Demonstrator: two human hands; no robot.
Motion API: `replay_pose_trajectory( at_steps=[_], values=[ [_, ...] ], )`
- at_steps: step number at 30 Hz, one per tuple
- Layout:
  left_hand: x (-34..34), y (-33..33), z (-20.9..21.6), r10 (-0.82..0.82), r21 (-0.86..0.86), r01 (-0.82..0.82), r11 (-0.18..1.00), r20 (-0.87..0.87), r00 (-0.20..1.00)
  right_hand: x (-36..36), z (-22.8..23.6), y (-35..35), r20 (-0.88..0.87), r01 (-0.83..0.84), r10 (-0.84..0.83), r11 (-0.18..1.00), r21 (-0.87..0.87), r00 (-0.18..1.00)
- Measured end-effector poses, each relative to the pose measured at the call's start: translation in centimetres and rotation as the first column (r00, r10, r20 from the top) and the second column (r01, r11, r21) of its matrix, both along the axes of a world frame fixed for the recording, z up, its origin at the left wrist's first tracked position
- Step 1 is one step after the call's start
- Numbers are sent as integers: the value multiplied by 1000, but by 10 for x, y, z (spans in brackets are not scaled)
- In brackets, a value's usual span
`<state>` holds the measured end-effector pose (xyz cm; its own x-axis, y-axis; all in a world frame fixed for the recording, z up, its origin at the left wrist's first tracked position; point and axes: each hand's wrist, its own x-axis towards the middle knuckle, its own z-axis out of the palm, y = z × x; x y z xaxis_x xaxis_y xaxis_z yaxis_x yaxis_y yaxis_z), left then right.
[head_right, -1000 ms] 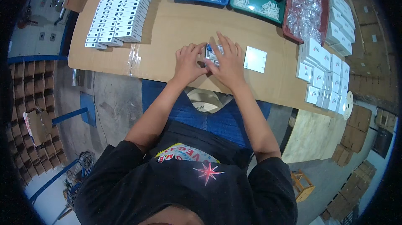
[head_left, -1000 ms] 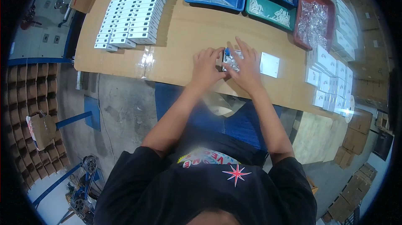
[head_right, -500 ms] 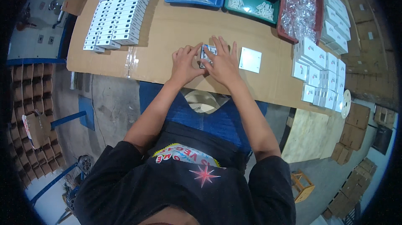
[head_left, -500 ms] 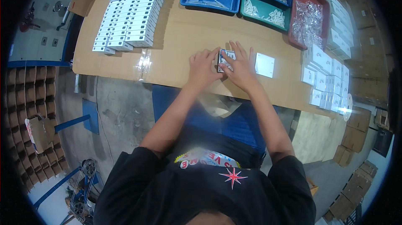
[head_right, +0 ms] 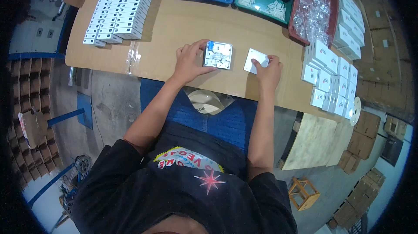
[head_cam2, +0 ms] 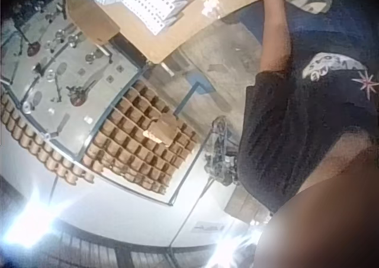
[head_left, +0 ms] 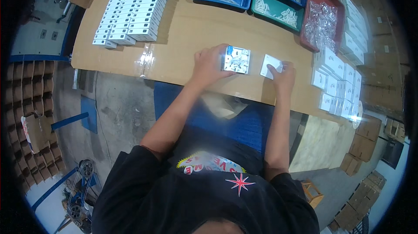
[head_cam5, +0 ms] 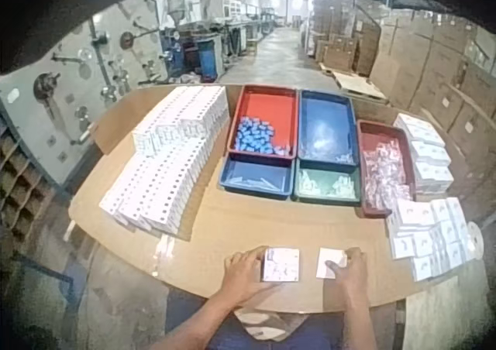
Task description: The recorder is assembling and filling small white boxes with components from trays and stacking them.
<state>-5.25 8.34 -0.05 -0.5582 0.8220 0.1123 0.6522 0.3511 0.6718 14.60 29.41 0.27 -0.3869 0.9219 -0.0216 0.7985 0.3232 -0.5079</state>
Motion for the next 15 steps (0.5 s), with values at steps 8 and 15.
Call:
replay_pose_trajectory(
  at_steps=[8,15],
  values=[
    [18,-9,0,-252,385,-267,883,870,424,5,-12,19,-440,-117,-85,904,-412,894],
    [29,-10,7,-277,342,-319,884,932,232,-2,63,-39,-792,-627,-465,493,-603,396]
  ],
)
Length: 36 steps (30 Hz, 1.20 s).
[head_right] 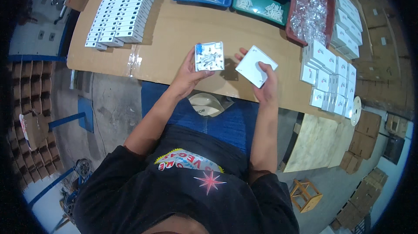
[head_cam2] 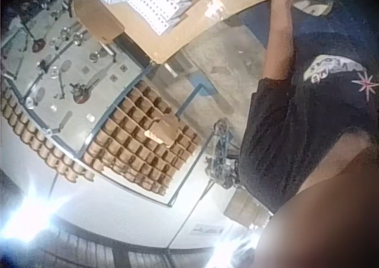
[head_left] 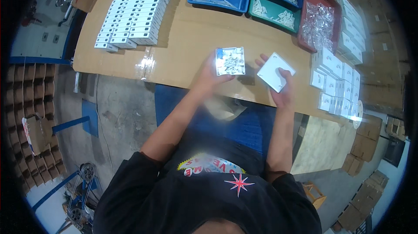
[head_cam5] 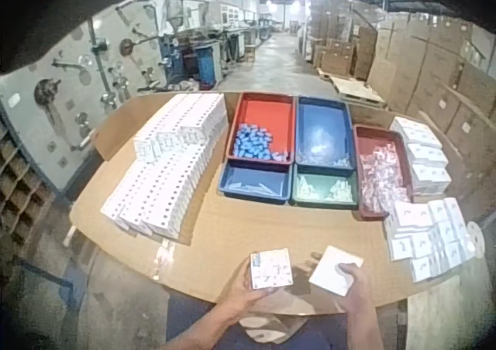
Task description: The recorder is assembling and filling small white boxes with components from trays and stacking them.
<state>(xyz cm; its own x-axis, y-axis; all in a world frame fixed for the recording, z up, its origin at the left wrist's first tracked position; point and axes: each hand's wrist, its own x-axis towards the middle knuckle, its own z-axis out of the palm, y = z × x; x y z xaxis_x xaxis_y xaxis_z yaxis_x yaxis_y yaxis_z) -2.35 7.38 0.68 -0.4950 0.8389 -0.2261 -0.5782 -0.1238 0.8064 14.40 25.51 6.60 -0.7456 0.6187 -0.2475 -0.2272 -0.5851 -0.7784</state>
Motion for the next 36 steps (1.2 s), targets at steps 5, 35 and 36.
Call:
replay_pose_trajectory(
  at_steps=[5,35,36],
  values=[
    [9,-2,20,-11,-47,15,999,83,996,-5,0,-8,-220,-186,129,947,-263,967],
    [9,2,2,-16,46,4,999,255,967,-23,-8,-41,238,-39,27,998,45,971],
    [10,2,7,-18,-2,19,1000,252,967,-23,-8,-44,284,-41,5,992,122,959]
  ],
)
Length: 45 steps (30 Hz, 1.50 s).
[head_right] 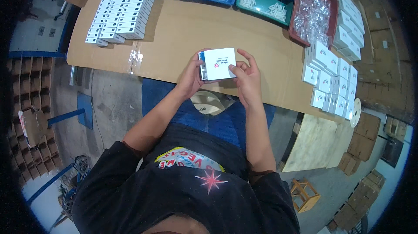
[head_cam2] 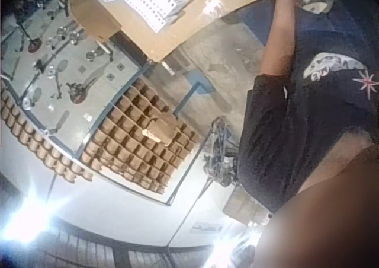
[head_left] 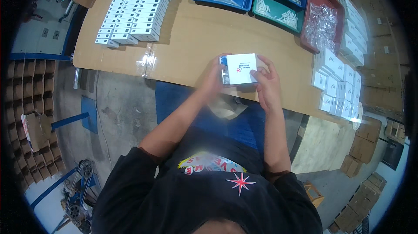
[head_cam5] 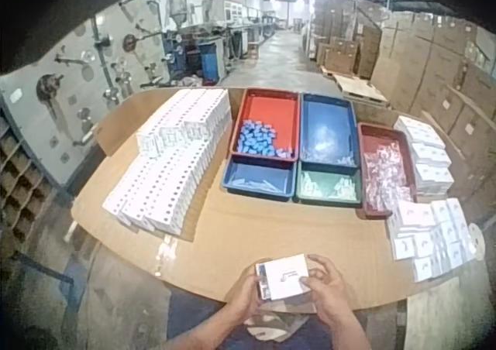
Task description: The recorder is assembling and filling small white boxes with components from trays and stacking them.
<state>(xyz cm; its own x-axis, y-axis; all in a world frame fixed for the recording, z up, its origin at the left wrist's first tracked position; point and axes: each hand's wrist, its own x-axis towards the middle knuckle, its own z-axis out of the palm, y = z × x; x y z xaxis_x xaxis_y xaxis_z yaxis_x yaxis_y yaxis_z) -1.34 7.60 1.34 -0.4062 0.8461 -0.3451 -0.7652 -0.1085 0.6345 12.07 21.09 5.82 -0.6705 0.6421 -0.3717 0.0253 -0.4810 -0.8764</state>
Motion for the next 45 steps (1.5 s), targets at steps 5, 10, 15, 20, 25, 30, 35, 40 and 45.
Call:
replay_pose_trajectory(
  at_steps=[5,10,15,20,25,30,35,40,45],
  values=[
    [-6,3,-2,17,-9,-17,1000,1,1000,-10,-6,-15,93,-102,76,940,326,993],
    [-11,-4,2,-79,130,53,990,196,977,-13,8,-22,321,-264,26,633,728,947],
    [-9,-7,-4,-137,228,75,971,271,953,-7,7,-16,373,-386,129,491,781,919],
    [-13,-4,-9,-171,196,114,974,304,937,-6,10,-6,444,-462,130,205,863,887],
    [-6,0,-9,-133,188,76,979,316,939,-7,11,-8,327,-433,297,442,786,897],
    [-5,0,-5,-101,86,74,994,372,923,-9,12,-5,335,-411,266,327,851,904],
    [-3,2,-17,-97,89,73,993,315,944,-10,1,-6,316,-416,314,338,844,895],
    [-2,3,-10,-86,154,45,987,275,958,-10,1,-7,356,-460,316,369,808,879],
    [-5,1,-10,-141,169,94,981,294,945,-8,-7,-5,324,-436,323,386,813,889]
  ],
)
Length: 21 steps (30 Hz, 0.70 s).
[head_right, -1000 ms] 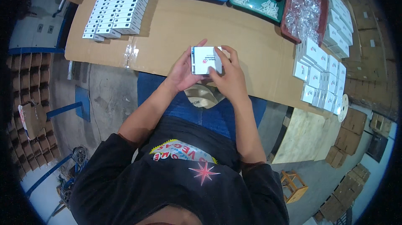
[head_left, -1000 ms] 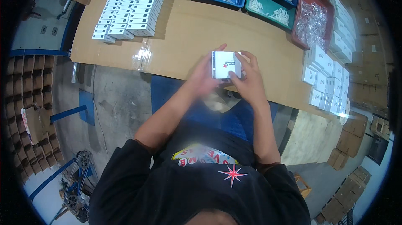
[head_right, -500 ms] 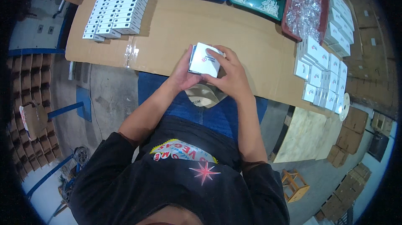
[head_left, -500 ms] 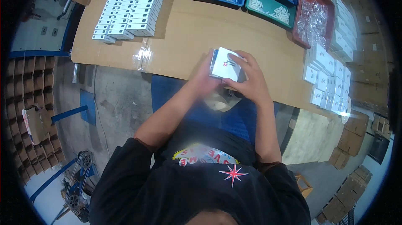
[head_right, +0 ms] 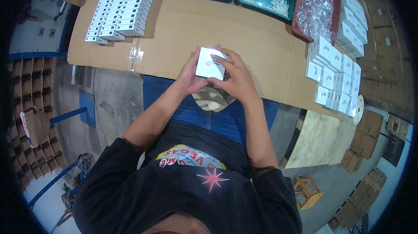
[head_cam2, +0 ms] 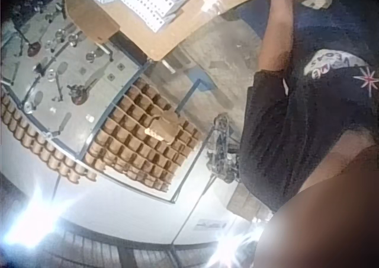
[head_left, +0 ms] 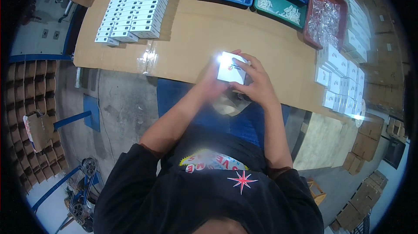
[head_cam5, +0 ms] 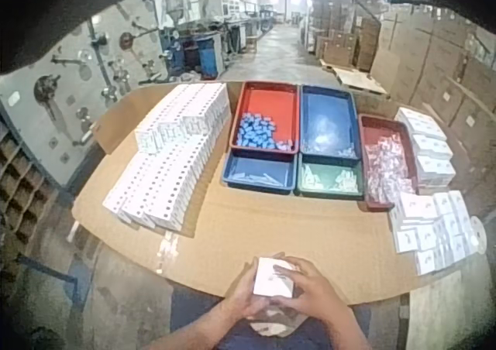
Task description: The recorder is assembling and filling small white boxes with components from trays and stacking them.
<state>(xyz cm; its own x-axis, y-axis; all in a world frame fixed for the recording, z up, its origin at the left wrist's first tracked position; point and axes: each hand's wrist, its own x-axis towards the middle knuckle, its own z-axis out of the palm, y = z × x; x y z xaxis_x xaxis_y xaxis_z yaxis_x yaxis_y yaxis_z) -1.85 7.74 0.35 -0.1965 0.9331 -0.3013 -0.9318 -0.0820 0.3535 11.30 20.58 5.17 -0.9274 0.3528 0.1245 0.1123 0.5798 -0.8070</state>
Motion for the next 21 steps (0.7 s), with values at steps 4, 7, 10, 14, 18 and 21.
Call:
replay_pose_trajectory(
  at_steps=[4,7,10,14,18,21],
  values=[
    [1,-2,0,10,12,-10,1000,-7,1000,0,7,-4,38,12,-11,1000,-29,999],
    [2,0,-3,33,-26,-32,999,11,999,0,5,-3,-26,15,-11,990,142,1000],
    [2,1,-6,50,-33,-52,998,-74,996,-1,2,-2,-29,11,-7,989,150,1000],
    [-2,0,-7,22,-50,-20,999,39,999,-3,5,-2,-46,-17,23,993,119,999],
    [-3,0,-5,5,-123,2,992,49,999,-2,9,-2,0,-13,13,993,113,1000],
    [-2,1,-8,14,-136,-9,991,41,999,-2,5,-1,-19,-14,17,991,135,1000]
  ],
)
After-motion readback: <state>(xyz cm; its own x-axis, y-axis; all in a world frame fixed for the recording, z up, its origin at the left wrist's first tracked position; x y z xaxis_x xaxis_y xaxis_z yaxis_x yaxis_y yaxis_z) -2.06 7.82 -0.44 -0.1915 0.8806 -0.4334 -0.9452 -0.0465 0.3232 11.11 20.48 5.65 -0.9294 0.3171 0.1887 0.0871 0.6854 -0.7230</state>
